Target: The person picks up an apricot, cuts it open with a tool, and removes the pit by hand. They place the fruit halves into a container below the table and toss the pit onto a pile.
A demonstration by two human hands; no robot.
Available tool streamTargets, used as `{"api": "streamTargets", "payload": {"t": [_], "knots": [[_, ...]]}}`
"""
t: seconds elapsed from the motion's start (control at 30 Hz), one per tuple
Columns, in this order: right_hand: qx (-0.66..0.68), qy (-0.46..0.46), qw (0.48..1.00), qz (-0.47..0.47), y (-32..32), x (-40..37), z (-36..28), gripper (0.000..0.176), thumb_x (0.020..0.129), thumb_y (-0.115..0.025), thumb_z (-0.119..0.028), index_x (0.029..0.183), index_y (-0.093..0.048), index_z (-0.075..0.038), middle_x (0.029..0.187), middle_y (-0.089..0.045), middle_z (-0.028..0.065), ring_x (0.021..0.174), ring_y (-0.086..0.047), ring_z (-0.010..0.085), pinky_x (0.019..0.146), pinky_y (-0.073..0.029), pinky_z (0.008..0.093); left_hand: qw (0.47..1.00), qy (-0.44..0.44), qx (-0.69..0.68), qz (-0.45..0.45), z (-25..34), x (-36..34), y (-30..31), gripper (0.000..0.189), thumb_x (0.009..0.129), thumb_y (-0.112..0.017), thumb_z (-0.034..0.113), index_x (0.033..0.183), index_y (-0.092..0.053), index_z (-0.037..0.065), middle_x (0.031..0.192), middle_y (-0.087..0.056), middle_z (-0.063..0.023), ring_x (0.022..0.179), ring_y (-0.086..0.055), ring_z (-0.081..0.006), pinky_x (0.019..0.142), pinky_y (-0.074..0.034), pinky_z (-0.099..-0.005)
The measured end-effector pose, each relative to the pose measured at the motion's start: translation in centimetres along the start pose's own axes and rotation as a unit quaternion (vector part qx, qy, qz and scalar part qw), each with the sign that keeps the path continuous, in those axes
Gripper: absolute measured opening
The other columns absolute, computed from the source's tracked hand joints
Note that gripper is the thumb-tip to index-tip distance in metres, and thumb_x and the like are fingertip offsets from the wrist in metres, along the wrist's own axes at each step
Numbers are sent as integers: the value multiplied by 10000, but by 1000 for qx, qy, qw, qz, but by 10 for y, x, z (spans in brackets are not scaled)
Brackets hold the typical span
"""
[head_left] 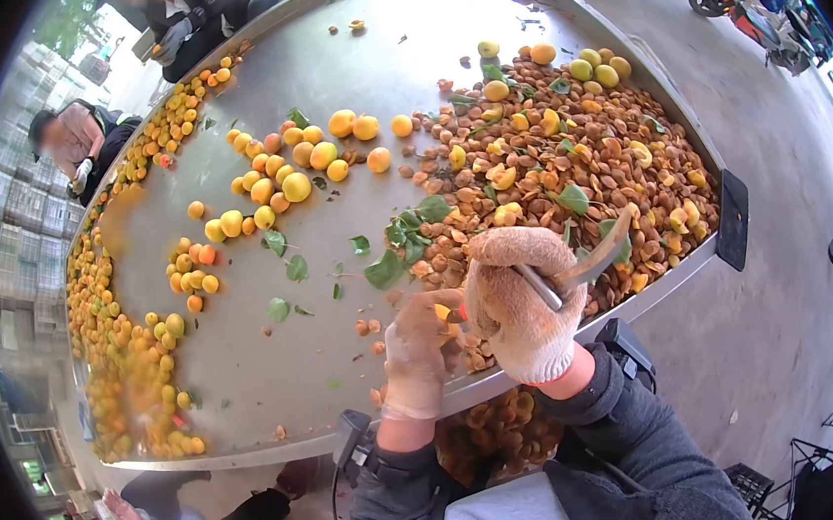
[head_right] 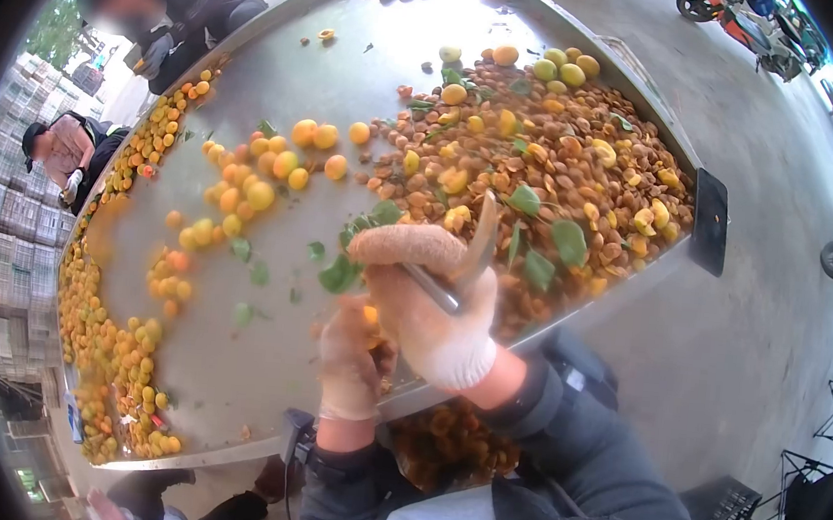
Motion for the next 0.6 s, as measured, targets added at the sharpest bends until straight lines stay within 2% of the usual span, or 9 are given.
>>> {"api": "streamTargets", "payload": {"t": [0.17,0.2,0.23,0.3,0.33,0.37,0.43,0.5,0.6], "knots": [[-20,60,991,-120,-21,-4,3,251,810,-637,56,1049,-653,-17,833,-655,74,711,-653,170,629,-524,279,932,-279,229,38,-13,20,9,205,901,-580,235,984,-651,60,616,-574,-92,477,-531,-208,448,-421,-313],[-47,67,989,-123,-18,-9,8,261,842,-656,-30,1102,-640,-19,918,-664,89,811,-665,192,712,-535,303,901,-349,248,76,-15,18,19,175,888,-585,204,977,-649,68,613,-581,-143,478,-542,-279,452,-432,-364],[230,-72,952,-188,-23,-15,22,423,873,-663,-126,1267,-538,-36,1106,-626,107,983,-627,207,870,-510,333,879,-294,373,48,-11,15,9,152,885,-572,193,967,-644,88,656,-582,-206,546,-563,-379,499,-450,-443],[57,-62,990,-111,-23,-23,26,382,973,-428,-354,1208,-544,-77,1082,-574,22,1069,-548,172,1015,-412,336,882,-302,350,87,-21,28,2,157,911,-554,211,960,-653,100,757,-632,-186,661,-619,-364,547,-467,-433],[-177,68,981,30,28,-14,56,401,976,-420,-373,1205,-550,-72,1023,-583,9,904,-570,133,824,-482,296,913,-326,234,76,-12,30,1,172,921,-546,215,967,-659,93,815,-651,-183,730,-635,-367,584,-483,-417],[173,-14,978,-116,14,5,61,372,982,-447,-330,1211,-550,-56,888,-561,-10,681,-497,91,589,-420,252,944,-314,64,84,-2,16,8,190,915,-563,204,1012,-664,74,851,-658,-191,748,-647,-341,640,-506,-388],[-81,-9,990,111,60,23,77,320,988,-482,-247,1224,-543,-38,716,-437,-36,530,-336,56,465,-281,226,944,-313,24,104,-44,53,10,271,935,-559,286,1040,-663,58,854,-680,-146,704,-645,-269,653,-516,-366],[186,-80,976,78,14,25,76,294,987,-502,-164,1243,-530,-22,647,-302,-45,481,-254,40,429,-228,203,956,-269,-15,116,-25,46,20,310,938,-555,325,1048,-663,55,848,-685,-112,690,-635,-237,649,-520,-352],[239,-103,962,79,25,34,97,303,982,-509,-126,1260,-512,-8,630,-242,-46,461,-210,32,397,-198,198,982,-141,-90,93,-48,62,22,360,950,-542,368,1057,-664,47,836,-679,-51,699,-619,-179,658,-517,-316]]}}
Point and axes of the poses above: each hand's wrist, its own x-axis towards the middle knuckle, its own y-axis out of the back of the hand, z = x × y, the point moved 9 cm from there along x, towards the middle knuckle
